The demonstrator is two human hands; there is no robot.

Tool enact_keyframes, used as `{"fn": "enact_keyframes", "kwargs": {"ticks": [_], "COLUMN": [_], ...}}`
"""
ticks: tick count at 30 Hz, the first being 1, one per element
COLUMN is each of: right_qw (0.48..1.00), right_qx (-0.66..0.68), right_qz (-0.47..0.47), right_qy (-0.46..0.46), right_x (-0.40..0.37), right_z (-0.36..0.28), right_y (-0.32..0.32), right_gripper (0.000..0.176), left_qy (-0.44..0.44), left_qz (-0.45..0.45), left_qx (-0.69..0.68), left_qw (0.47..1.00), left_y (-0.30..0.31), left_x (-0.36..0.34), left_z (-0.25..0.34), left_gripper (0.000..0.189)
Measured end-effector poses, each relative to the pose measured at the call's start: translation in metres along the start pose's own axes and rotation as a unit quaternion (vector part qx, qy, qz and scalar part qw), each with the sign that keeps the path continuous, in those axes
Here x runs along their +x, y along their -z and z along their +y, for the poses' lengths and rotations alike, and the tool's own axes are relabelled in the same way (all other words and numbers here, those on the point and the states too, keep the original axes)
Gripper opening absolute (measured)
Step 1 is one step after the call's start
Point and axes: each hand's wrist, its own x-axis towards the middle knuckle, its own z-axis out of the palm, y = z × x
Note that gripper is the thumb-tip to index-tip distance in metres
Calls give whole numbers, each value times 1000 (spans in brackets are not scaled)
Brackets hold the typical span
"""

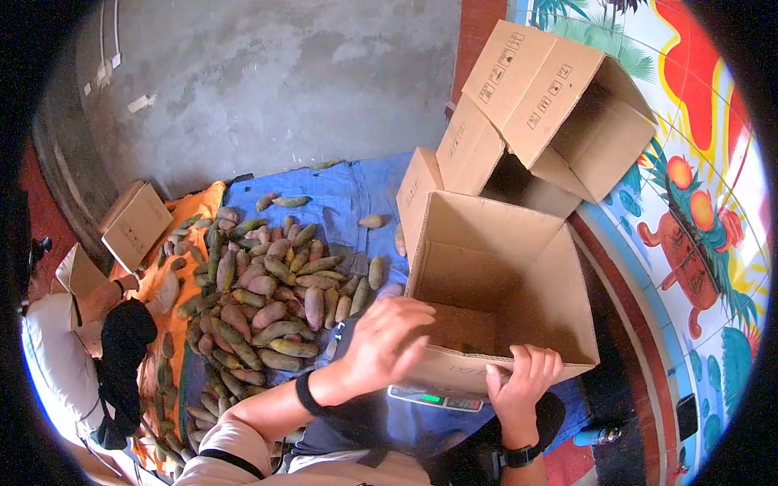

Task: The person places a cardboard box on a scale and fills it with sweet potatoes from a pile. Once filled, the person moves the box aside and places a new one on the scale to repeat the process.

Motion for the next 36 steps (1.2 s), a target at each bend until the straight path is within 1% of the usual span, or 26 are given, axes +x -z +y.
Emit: {"fn": "enact_keyframes", "kwargs": {"ticks": [2, 4, 6, 8, 10, 11, 14, 16, 18, 20, 22, 24, 26, 27, 28, 29, 30, 31, 32, 35, 36], "right_qw": [1000, 1000, 1000, 1000, 1000, 1000, 1000, 1000, 1000, 1000, 1000, 1000, 1000, 1000, 1000, 1000, 1000, 1000, 1000, 1000, 999], "right_qx": [4, 4, 7, 1, 3, 3, -2, -4, -4, -10, -12, -13, -18, -18, -19, -21, -21, -22, -24, -27, -29], "right_qz": [-2, -4, -7, -6, -5, -3, -6, -5, -5, 1, 2, 3, -1, -2, -3, -4, -5, -7, -9, -12, -12], "right_qy": [9, 4, 0, 2, 1, -1, 4, 3, 4, 4, 7, 10, 7, 10, 7, 4, 7, 6, 4, 5, 7], "right_x": [-2, -1, -1, -1, -1, -1, 0, 0, 1, 1, 2, 2, 1, 1, 1, 1, 1, 2, 3, 1, 1], "right_z": [-1, -1, -1, 0, -1, -1, -1, -2, -3, -1, -2, -2, -2, -2, -2, -2, -3, -3, -3, -2, -2], "right_y": [-1, 0, 0, -2, -1, -1, 0, 0, -1, -3, -3, -3, -3, -3, -4, -4, -4, -4, -3, -3, -3], "right_gripper": [43, 44, 44, 45, 45, 46, 42, 43, 43, 46, 46, 45, 45, 45, 45, 44, 44, 44, 44, 44, 44], "left_qy": [42, 81, 126, 184, 216, 247, 349, 437, 478, 581, 669, 726, 819, 817, 813, 830, 824, 866, 866, 837, 862], "left_qz": [23, 41, 49, 42, 31, 18, -1, -18, -17, -27, -86, -72, -98, -138, -178, -67, 47, -185, -185, -254, -191], "left_qx": [32, 39, 93, 159, 237, 273, 372, 384, 427, 427, 421, 403, 346, 340, 334, 230, 121, 225, 222, 286, 291], "left_qw": [998, 995, 986, 969, 947, 930, 860, 813, 767, 692, 606, 552, 447, 445, 443, 504, 552, 407, 408, 391, 369], "left_y": [12, 23, 39, 54, 72, 83, 116, 138, 154, 169, 187, 190, 191, 190, 189, 187, 185, 177, 168, 155, 151], "left_x": [-12, -31, -51, -88, -139, -167, -256, -307, -366, -413, -465, -477, -498, -524, -572, -628, -603, -574, -561, -548, -588], "left_z": [-5, -18, -31, -52, -83, -93, -112, -114, -113, -101, -90, -58, -45, -43, -48, -55, -47, -38, -30, -21, -32], "left_gripper": [28, 27, 27, 27, 28, 28, 27, 25, 22, 23, 27, 38, 43, 48, 52, 55, 58, 61, 61, 55, 53]}}
